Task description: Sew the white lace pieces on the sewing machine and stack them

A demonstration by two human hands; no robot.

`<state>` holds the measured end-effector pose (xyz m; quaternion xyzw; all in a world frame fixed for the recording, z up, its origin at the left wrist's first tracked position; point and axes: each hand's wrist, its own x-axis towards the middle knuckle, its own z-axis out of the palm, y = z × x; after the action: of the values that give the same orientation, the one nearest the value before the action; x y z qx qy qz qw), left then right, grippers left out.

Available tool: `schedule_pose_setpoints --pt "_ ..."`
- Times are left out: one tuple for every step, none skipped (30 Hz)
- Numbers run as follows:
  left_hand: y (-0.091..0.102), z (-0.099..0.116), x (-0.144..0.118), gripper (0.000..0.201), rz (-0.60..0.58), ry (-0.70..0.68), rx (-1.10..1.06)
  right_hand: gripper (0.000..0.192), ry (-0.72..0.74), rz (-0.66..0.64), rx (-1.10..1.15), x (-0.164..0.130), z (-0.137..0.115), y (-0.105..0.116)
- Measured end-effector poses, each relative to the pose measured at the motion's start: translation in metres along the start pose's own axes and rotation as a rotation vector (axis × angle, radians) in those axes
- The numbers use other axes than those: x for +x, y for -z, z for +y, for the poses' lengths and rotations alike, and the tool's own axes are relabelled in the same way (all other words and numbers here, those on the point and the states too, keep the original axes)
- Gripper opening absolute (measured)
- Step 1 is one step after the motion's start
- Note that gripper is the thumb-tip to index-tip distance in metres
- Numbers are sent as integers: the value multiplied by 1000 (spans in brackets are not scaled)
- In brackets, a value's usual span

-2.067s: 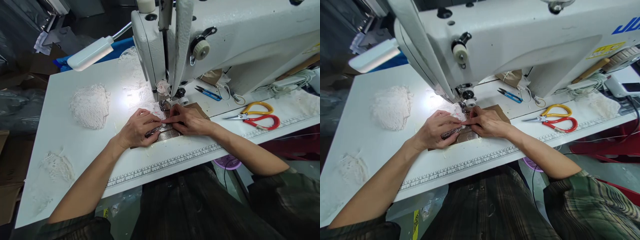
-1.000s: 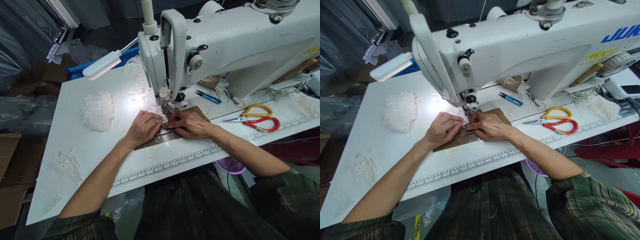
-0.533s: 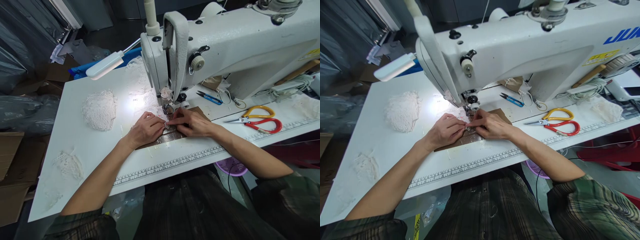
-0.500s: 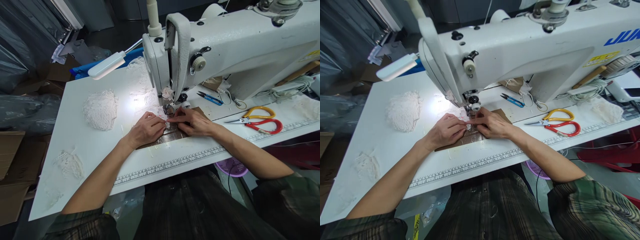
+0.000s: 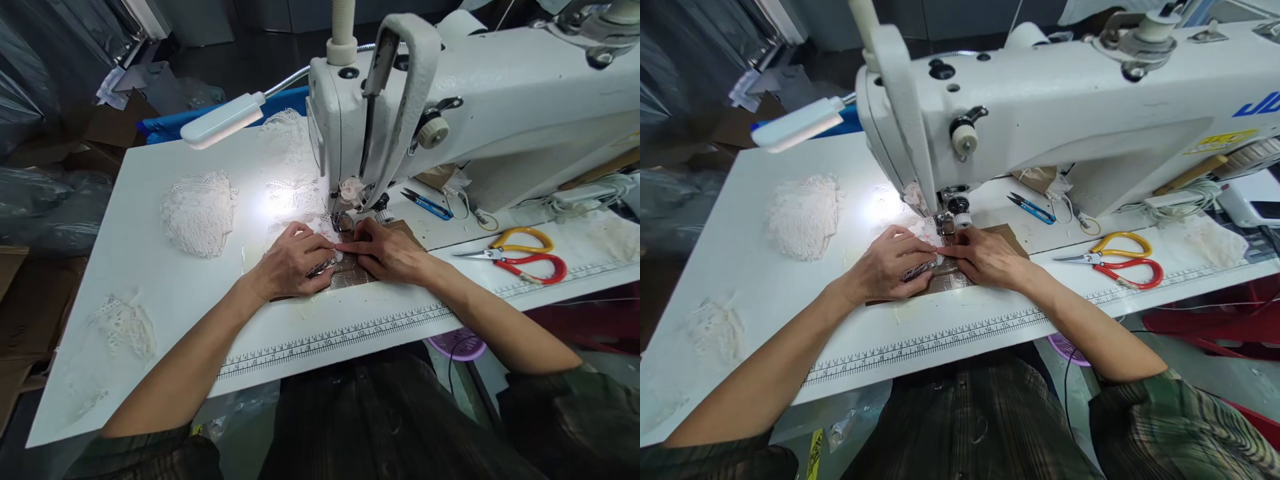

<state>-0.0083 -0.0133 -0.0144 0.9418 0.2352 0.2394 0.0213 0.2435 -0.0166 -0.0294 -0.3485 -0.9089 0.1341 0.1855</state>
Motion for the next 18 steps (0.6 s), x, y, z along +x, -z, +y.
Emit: schedule_pose_setpoints --pt "0 0 0 16 4 8 -2 43 0 1 -1 0 0 0" --pt "1 -1 1 16 6 13 -3 42 2 0 0 0 1 -1" --pt "1 -1 1 16 9 16 -5 42 2 -2 0 0 1 -1" --pt "1 -2 2 17 12 16 -7 43 1 -6 0 1 1 -1" --pt "2 -3 2 17 16 14 -9 43 -3 -10 -3 1 0 0" --pt "2 -4 2 18 21 10 -12 43 -8 -14 -7 1 0 0" --pt "2 -4 3 18 27 5 -18 43 -16 -19 -15 2 -1 1" --pt "2 -5 3 19 31 1 -25 44 -28 -27 -26 3 -2 2" --pt "3 -5 3 20 31 -2 -35 44 -41 -37 -39 4 -3 2" --pt "3 -6 4 21 28 -2 -44 44 -53 -50 -52 4 -4 3" --pt "3 -6 4 22 23 0 -51 45 -63 -62 -64 5 -5 4" --pt "3 -7 4 23 14 6 -55 46 -72 -72 -72 6 -5 4" --pt "3 -7 4 23 4 15 -56 46 -78 -78 -77 7 -6 4" --pt "3 -8 4 24 -3 23 -54 47 -83 -79 -79 7 -6 4" --pt "3 -8 3 26 -6 27 -55 47 -86 -73 -74 7 -6 4" --pt "3 -8 3 27 -8 28 -57 46 -85 -63 -61 6 -6 4" --pt "2 -8 3 29 -9 26 -60 45 -81 -48 -39 5 -5 4" --pt "2 -8 2 31 -9 25 -62 44 -76 -30 -8 4 -5 4"
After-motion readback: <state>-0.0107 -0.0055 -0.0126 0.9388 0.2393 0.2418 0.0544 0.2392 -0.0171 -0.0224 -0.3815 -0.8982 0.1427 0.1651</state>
